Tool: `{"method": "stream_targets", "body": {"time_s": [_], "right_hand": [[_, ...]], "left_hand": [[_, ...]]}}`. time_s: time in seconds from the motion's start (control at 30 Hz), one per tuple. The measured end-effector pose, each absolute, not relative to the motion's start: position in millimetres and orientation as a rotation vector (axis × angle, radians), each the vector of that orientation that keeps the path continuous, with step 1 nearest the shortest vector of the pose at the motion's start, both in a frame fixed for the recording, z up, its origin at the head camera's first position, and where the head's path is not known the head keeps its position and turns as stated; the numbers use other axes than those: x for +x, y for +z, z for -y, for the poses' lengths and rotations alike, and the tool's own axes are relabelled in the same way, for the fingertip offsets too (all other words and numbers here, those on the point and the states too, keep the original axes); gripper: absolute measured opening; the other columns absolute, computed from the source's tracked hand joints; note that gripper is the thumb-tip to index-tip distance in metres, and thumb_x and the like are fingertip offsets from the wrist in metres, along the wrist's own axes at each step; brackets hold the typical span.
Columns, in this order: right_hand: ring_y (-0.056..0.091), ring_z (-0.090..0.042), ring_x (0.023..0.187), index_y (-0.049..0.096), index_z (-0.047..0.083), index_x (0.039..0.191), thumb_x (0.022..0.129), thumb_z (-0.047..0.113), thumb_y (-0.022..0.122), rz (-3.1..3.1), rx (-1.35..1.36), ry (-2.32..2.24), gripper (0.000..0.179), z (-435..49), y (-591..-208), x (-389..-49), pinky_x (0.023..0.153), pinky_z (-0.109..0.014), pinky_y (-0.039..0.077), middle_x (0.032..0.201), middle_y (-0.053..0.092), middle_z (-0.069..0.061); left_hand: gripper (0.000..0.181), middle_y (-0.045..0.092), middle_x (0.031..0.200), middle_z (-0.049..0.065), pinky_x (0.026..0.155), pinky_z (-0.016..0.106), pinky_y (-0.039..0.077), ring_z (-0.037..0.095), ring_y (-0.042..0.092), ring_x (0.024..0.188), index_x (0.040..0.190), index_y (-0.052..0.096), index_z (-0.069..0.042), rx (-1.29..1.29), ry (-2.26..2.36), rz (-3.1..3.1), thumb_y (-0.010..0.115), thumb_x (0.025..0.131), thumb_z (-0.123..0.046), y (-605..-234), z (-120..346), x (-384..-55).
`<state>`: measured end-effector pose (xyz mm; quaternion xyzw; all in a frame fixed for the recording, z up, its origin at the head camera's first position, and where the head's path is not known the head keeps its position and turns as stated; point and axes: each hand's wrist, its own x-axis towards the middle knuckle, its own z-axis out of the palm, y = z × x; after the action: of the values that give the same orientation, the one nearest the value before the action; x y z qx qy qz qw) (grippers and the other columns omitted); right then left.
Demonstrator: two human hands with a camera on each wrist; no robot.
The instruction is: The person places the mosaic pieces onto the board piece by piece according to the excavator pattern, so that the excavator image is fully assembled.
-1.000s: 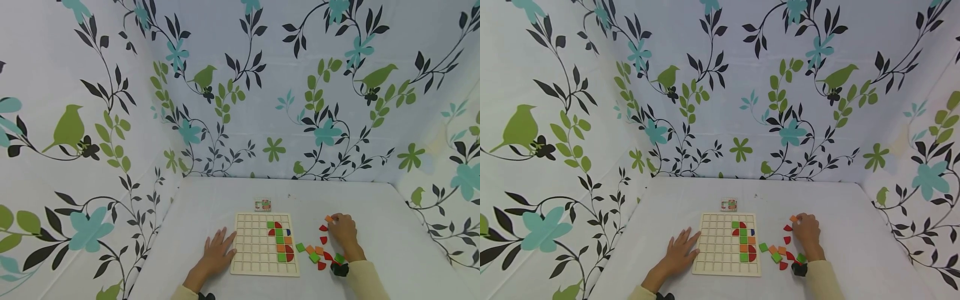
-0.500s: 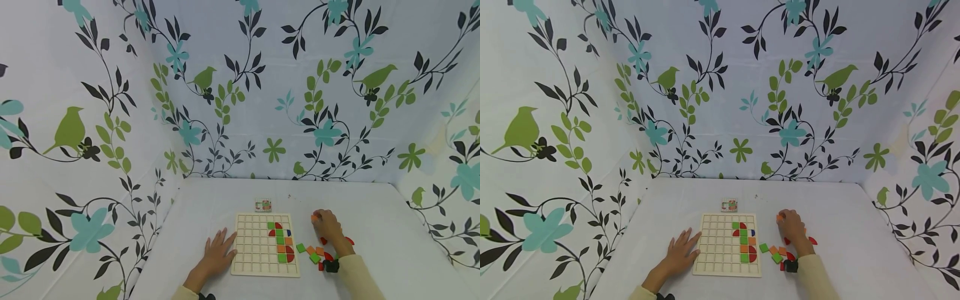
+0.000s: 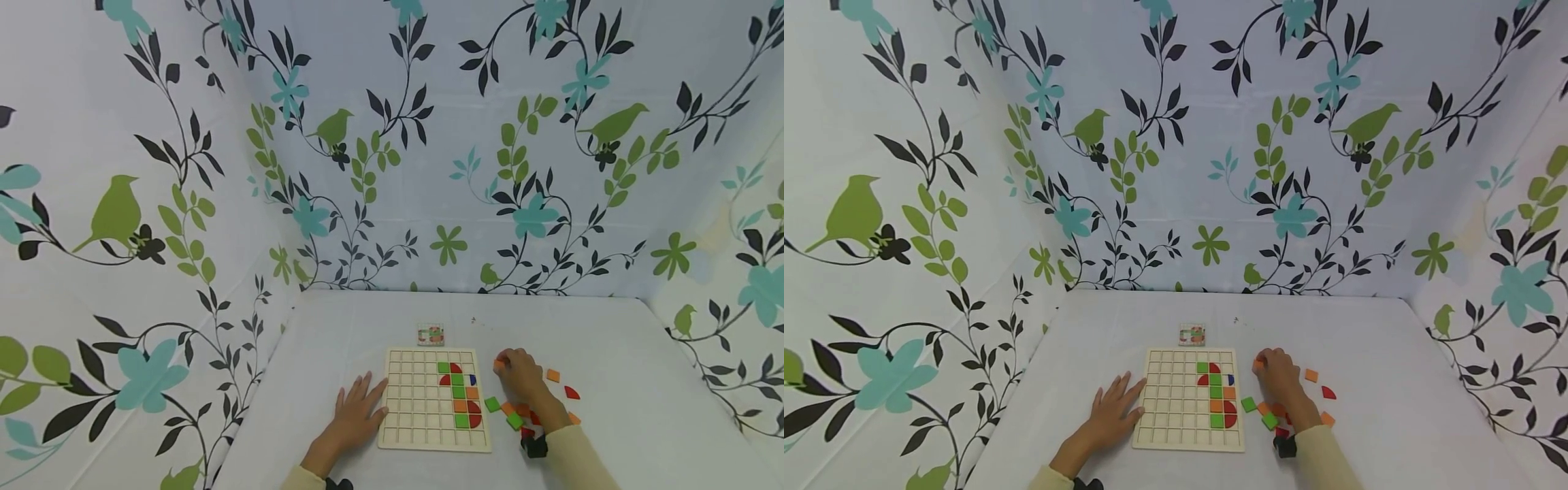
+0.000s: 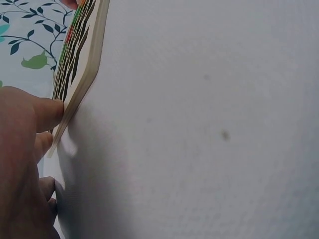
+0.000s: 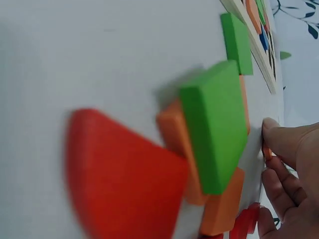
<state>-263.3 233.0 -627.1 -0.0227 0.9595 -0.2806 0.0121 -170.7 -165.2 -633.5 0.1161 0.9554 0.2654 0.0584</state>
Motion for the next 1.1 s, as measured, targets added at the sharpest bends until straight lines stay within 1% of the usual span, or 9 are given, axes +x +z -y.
{"method": "stream_targets", "body": {"time_s": [0.17,0.4,0.5,0.57,0.7,0.77,0.87,0.97,1.1], "right_hand": [[0.059,-0.033,0.100,0.070,0.004,0.114,0.097,0.021,0.076,-3.036,-0.132,-0.741,0.025,-229.9,-622.9,-250.3,0.084,-0.058,0.049,0.109,0.064,-0.015],[0.060,-0.031,0.108,0.068,0.006,0.120,0.100,0.019,0.073,-3.020,-0.217,-0.824,0.024,-208.4,-604.3,-228.7,0.089,-0.055,0.048,0.117,0.065,-0.012],[0.061,-0.029,0.108,0.068,0.009,0.117,0.098,0.018,0.076,-3.011,-0.305,-0.873,0.022,-188.3,-593.1,-219.8,0.091,-0.055,0.048,0.116,0.065,-0.010],[0.060,-0.026,0.104,0.068,0.012,0.116,0.098,0.019,0.077,-3.005,-0.367,-0.884,0.022,-175.0,-589.6,-215.1,0.090,-0.054,0.049,0.113,0.065,-0.007],[0.057,-0.018,0.096,0.067,0.017,0.113,0.098,0.024,0.078,-3.040,-0.520,-0.830,0.020,-153.7,-595.5,-210.6,0.082,-0.046,0.049,0.106,0.063,-0.002],[0.056,-0.016,0.091,0.068,0.018,0.110,0.097,0.024,0.079,-3.071,-0.635,-0.801,0.018,-146.5,-601.4,-209.4,0.076,-0.042,0.046,0.103,0.061,0.000],[0.055,-0.015,0.087,0.068,0.021,0.105,0.095,0.023,0.081,-3.103,-0.786,-0.783,0.016,-139.8,-610.2,-208.2,0.072,-0.036,0.039,0.097,0.058,0.004],[0.053,-0.015,0.085,0.067,0.023,0.099,0.092,0.023,0.083,-3.116,-0.881,-0.760,0.018,-135.7,-616.1,-207.8,0.072,-0.036,0.037,0.094,0.056,0.007],[0.048,-0.012,0.083,0.063,0.026,0.092,0.092,0.025,0.083,-3.100,-0.894,-0.726,0.019,-132.5,-616.7,-207.1,0.074,-0.040,0.038,0.094,0.056,0.010]], "left_hand": [[0.061,0.024,0.173,0.021,0.121,0.079,0.004,0.049,0.017,0.160,0.163,0.041,-0.024,0.350,0.808,-2.917,0.054,0.107,-0.045,-639.3,166.0,-170.9],[0.060,0.025,0.172,0.024,0.120,0.080,0.004,0.051,0.018,0.159,0.163,0.042,-0.021,0.354,0.779,-2.895,0.054,0.108,-0.042,-631.3,165.8,-169.3],[0.059,0.026,0.171,0.025,0.120,0.081,0.004,0.052,0.019,0.158,0.162,0.044,-0.019,0.362,0.795,-2.888,0.056,0.107,-0.040,-627.3,165.6,-169.1],[0.059,0.026,0.171,0.026,0.119,0.081,0.004,0.053,0.019,0.158,0.161,0.044,-0.019,0.372,0.807,-2.884,0.056,0.107,-0.040,-627.2,165.6,-168.7],[0.061,0.024,0.172,0.025,0.120,0.080,0.002,0.052,0.017,0.159,0.163,0.042,-0.021,0.369,0.822,-2.879,0.054,0.107,-0.044,-631.4,166.1,-169.0],[0.062,0.023,0.173,0.024,0.120,0.080,0.001,0.051,0.016,0.159,0.163,0.041,-0.022,0.364,0.828,-2.875,0.054,0.107,-0.045,-632.9,166.3,-169.8],[0.063,0.021,0.174,0.023,0.121,0.079,-0.001,0.051,0.014,0.160,0.164,0.039,-0.024,0.356,0.835,-2.868,0.053,0.107,-0.046,-634.4,166.3,-171.1],[0.062,0.021,0.174,0.022,0.121,0.079,0.000,0.050,0.014,0.160,0.164,0.040,-0.024,0.350,0.829,-2.874,0.054,0.107,-0.044,-636.2,166.1,-171.8],[0.061,0.023,0.173,0.022,0.121,0.079,0.003,0.050,0.016,0.160,0.163,0.041,-0.021,0.353,0.824,-2.900,0.055,0.107,-0.042,-639.5,166.6,-172.4]]}}
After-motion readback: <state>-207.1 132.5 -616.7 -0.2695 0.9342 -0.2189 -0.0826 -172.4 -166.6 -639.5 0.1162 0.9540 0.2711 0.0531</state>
